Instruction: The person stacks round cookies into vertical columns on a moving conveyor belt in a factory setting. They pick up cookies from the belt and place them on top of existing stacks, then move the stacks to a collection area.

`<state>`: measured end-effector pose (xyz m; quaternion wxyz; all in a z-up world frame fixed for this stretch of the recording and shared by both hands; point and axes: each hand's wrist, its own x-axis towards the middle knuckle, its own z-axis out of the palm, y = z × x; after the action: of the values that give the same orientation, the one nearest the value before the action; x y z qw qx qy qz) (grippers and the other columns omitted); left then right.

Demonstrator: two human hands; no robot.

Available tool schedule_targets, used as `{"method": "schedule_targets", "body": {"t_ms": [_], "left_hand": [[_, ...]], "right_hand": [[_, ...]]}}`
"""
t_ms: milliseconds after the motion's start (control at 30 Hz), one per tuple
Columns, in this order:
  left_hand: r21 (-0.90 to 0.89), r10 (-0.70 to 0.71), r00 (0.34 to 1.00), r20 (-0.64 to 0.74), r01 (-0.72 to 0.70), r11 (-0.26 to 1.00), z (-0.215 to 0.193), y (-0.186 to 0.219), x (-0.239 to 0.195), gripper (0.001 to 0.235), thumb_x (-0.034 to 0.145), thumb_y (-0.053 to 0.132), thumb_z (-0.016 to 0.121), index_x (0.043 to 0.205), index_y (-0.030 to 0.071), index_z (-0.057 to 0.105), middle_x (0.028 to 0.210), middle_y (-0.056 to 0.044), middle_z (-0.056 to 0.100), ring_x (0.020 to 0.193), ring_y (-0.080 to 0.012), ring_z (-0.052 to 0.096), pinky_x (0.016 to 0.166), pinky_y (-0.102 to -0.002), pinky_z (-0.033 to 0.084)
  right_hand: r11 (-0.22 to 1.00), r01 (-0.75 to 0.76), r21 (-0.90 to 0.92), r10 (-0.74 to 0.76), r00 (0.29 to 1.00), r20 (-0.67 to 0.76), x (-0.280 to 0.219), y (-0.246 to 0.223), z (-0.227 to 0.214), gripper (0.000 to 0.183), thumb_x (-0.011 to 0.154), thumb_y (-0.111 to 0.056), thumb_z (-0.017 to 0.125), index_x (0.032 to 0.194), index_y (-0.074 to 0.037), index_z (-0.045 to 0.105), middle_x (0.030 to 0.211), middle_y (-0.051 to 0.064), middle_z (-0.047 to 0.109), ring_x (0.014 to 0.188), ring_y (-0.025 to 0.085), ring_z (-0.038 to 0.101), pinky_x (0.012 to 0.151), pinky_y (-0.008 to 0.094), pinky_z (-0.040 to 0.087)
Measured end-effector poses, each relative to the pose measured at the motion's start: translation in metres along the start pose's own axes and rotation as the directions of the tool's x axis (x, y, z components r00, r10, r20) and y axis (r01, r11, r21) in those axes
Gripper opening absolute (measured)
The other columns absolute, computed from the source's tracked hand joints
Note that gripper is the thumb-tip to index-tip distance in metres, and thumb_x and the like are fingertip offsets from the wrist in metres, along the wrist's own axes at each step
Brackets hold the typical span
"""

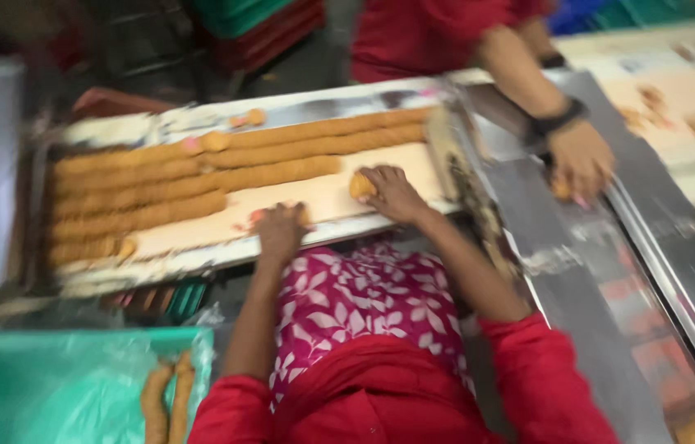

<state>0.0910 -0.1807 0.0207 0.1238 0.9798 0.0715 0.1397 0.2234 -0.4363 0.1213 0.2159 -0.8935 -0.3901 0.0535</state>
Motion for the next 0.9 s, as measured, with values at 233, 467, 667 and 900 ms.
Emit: {"method": "schedule_targets", "body": {"t_ms": [233, 467, 667, 900], "left_hand": [[0.056, 0.004, 0.994, 0.105, -0.01, 0.998, -0.01, -0.004, 0.01, 0.06, 0.081, 0.06, 0.076, 0.128, 0.024, 0.068, 0.111, -0.019, 0.069, 0.099, -0.0432, 0.066, 0.081, -0.056, 0.052], [-0.283, 0.113, 0.977, 0.178, -0.059, 0.957, -0.067, 0.106, 0.038, 0.061, 0.084, 0.056, 0.074, 0.131, 0.019, 0.067, 0.113, -0.015, 0.069, 0.107, -0.0351, 0.066, 0.087, -0.048, 0.053], [-0.4, 0.583, 0.807, 0.091, -0.506, 0.764, -0.086, 0.339, 0.076, 0.061, 0.082, 0.057, 0.075, 0.127, 0.016, 0.068, 0.116, -0.013, 0.071, 0.106, -0.0341, 0.068, 0.082, -0.046, 0.054], [-0.297, 0.579, 0.72, 0.382, -0.498, 0.815, -0.049, 0.542, 0.066, 0.059, 0.085, 0.061, 0.069, 0.126, 0.019, 0.067, 0.118, -0.015, 0.07, 0.108, -0.0346, 0.068, 0.088, -0.05, 0.054]], "right_hand": [[0.992, 0.003, -0.126, -0.022, 0.988, -0.152, -0.167, 0.043, -0.2, 0.065, 0.09, -0.041, 0.074, 0.147, -0.018, 0.051, 0.148, 0.021, 0.047, 0.139, 0.042, 0.039, 0.115, 0.056, 0.032], [0.774, -0.537, -0.336, 0.542, 0.836, -0.087, -0.364, 0.069, -0.258, 0.067, 0.08, -0.036, 0.077, 0.141, -0.022, 0.056, 0.143, 0.011, 0.055, 0.131, 0.036, 0.048, 0.108, 0.047, 0.043], [0.867, -0.49, -0.09, 0.491, 0.871, -0.014, -0.437, 0.061, -0.222, 0.057, 0.076, -0.016, 0.07, 0.133, -0.018, 0.062, 0.133, 0.006, 0.063, 0.122, 0.03, 0.059, 0.104, 0.044, 0.048], [0.609, -0.762, 0.22, 0.791, 0.605, -0.094, -0.49, 0.054, -0.237, 0.049, 0.091, 0.001, 0.048, 0.136, -0.015, 0.058, 0.145, 0.006, 0.058, 0.111, 0.028, 0.07, 0.099, 0.038, 0.055]]}}
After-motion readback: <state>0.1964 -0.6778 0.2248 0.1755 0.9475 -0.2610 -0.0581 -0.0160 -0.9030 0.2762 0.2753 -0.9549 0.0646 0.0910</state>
